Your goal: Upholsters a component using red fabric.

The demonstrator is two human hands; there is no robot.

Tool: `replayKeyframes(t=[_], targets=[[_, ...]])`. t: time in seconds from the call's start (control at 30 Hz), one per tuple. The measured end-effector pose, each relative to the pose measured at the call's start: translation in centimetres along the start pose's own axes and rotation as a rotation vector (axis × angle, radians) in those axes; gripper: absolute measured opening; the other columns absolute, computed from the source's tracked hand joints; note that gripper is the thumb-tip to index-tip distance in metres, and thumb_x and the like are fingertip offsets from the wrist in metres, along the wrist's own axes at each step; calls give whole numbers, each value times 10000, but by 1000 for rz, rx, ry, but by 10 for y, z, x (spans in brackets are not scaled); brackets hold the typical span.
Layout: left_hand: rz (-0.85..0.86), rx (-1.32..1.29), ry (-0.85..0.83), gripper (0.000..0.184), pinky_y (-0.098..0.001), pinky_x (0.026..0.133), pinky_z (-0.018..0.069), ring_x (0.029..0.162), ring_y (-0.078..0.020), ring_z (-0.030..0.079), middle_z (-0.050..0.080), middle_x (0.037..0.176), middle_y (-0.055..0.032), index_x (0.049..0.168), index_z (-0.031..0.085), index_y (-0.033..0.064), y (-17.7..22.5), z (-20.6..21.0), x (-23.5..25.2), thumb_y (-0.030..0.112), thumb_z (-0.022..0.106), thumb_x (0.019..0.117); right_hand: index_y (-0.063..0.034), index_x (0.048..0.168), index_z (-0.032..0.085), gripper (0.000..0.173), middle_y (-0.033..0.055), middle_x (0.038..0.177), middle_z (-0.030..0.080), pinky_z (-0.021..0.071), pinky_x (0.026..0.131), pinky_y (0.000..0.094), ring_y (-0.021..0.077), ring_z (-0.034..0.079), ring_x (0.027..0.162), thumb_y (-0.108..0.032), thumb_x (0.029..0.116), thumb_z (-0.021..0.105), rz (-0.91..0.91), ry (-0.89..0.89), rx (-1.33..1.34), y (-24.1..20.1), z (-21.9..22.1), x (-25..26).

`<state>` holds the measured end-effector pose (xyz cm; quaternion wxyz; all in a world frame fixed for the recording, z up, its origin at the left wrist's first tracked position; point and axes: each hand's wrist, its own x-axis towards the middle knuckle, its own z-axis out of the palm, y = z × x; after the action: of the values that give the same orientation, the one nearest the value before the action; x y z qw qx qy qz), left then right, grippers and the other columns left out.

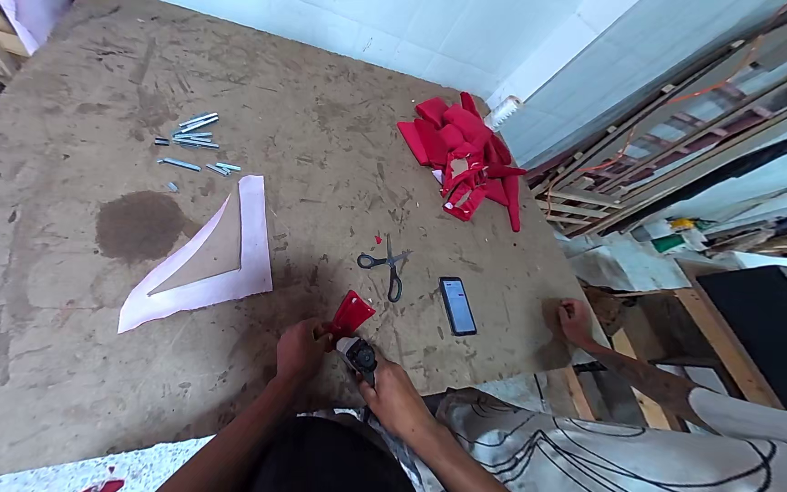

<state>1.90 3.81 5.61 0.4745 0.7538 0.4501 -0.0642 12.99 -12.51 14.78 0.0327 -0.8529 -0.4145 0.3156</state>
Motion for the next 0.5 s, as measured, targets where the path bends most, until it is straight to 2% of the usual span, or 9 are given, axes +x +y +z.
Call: replayKeyframes(t=[0.17,0.4,0.5], targets=[[-5,8,-13,313,-517,828,565,931,-238,702,724,938,-40,1002,721,168,0,1,2,464,671,913,-111,1411,545,508,85,1120,714,564,923,457,226,703,1033,-278,933,592,-20,-9,32,3,3,-3],[-17,9,-22,329,-534,850,561,954,-242,702,731,957,-37,1006,736,180,2,-3,1,490,680,910,-103,1455,503,548,119,1109,713,562,916,485,274,704,1027,-252,936,598,20,-48,32,-7,5,-6],[-7,28,-15,330,-531,843,564,939,-232,705,731,944,-29,995,734,185,2,-2,4,496,687,898,-109,1412,537,505,108,1096,713,565,903,483,266,703,1020,-267,937,598,12,-38,44,-4,2,-6]])
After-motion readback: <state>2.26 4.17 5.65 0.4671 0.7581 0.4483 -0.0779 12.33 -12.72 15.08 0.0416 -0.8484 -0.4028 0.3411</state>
